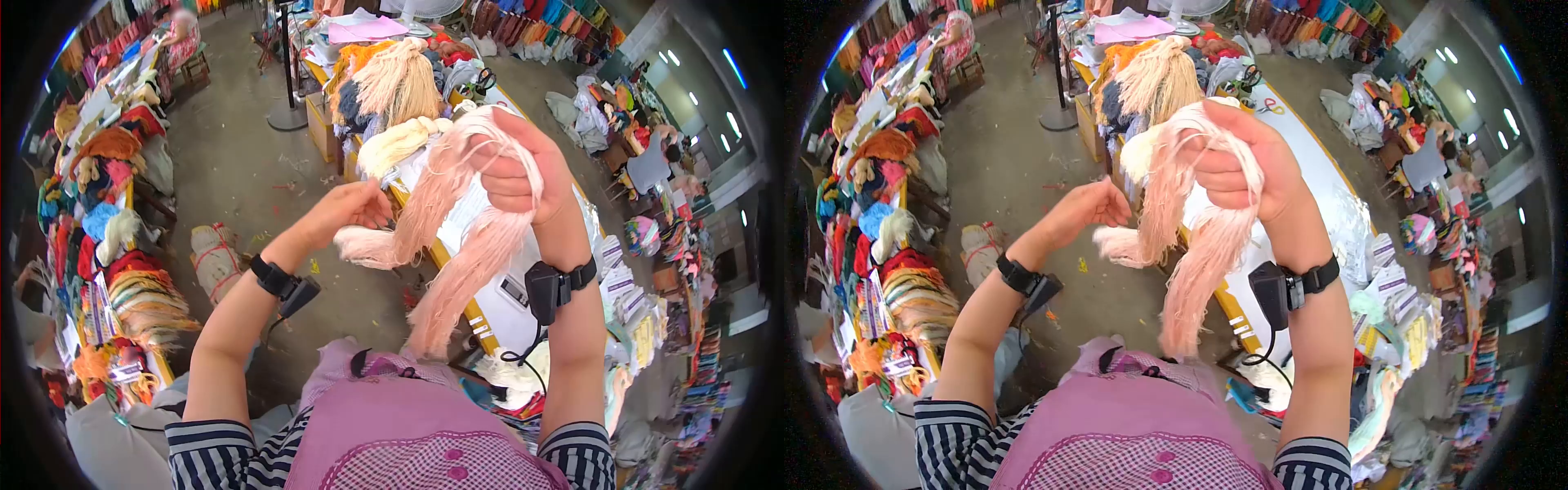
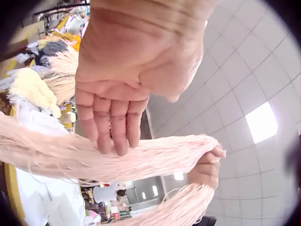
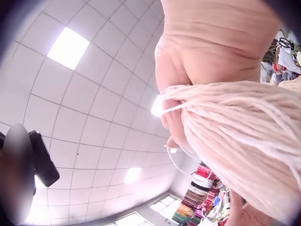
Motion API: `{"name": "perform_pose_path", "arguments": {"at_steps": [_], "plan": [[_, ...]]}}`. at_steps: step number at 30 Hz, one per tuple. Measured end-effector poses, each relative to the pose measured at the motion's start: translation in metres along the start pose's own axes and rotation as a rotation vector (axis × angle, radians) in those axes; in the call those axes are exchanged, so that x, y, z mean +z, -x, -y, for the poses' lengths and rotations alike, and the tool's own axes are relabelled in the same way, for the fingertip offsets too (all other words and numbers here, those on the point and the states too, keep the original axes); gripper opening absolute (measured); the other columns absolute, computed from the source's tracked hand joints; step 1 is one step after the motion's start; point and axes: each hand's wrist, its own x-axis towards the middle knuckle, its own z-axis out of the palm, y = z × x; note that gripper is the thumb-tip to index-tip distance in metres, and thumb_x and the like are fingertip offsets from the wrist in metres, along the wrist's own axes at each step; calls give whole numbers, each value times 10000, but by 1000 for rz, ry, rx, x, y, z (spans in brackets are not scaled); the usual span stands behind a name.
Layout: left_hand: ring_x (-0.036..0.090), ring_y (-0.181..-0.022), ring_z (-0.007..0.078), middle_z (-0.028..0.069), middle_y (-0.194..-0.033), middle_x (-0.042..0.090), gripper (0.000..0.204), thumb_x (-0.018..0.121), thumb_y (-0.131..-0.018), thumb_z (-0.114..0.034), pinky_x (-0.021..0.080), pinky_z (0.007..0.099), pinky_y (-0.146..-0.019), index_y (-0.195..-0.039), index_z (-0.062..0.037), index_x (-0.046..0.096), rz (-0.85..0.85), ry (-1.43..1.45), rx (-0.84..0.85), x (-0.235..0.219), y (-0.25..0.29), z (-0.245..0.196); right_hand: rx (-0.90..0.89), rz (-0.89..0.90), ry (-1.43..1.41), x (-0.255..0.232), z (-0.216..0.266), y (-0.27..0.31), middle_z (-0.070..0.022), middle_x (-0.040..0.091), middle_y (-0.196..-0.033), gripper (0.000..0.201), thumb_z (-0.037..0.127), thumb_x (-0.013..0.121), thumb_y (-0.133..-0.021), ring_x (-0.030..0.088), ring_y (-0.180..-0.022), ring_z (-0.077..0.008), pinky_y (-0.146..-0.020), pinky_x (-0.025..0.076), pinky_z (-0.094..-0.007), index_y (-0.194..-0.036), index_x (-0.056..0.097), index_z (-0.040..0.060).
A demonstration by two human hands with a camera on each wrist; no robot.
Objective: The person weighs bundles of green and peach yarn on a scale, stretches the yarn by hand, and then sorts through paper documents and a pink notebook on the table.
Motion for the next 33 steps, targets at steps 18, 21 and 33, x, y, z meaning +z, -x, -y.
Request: {"name": "perform_pose_path", "arguments": {"at_steps": [18,21,33], "plan": [[559,-753,96,-3,-821,639,161,565,-918,-140,439,250,-710,-954,-31,677,-279,-280,347,-27,-1,-25,-28,-144,-57,-28,-25,64,89,269,-485,457,375,391,-969,195,-316,-28,-273,191,-194,-1028,531,-55],[545,-680,51,-24,-751,587,203,486,-976,-209,420,199,-611,-994,-55,617,-316,-129,364,-35,17,-59,-28,-252,-59,-39,-42,57,85,269,-493,419,350,386,-976,192,-329,-25,-274,184,-196,-1011,536,-39],[411,-555,7,-62,-655,501,180,517,-928,-144,271,189,-488,-945,-18,644,-511,-451,558,-21,77,-132,-144,-479,216,-74,-68,22,-84,645,-852,357,269,480,-936,407,-440,-26,-342,291,-169,-1122,580,-19]]}}
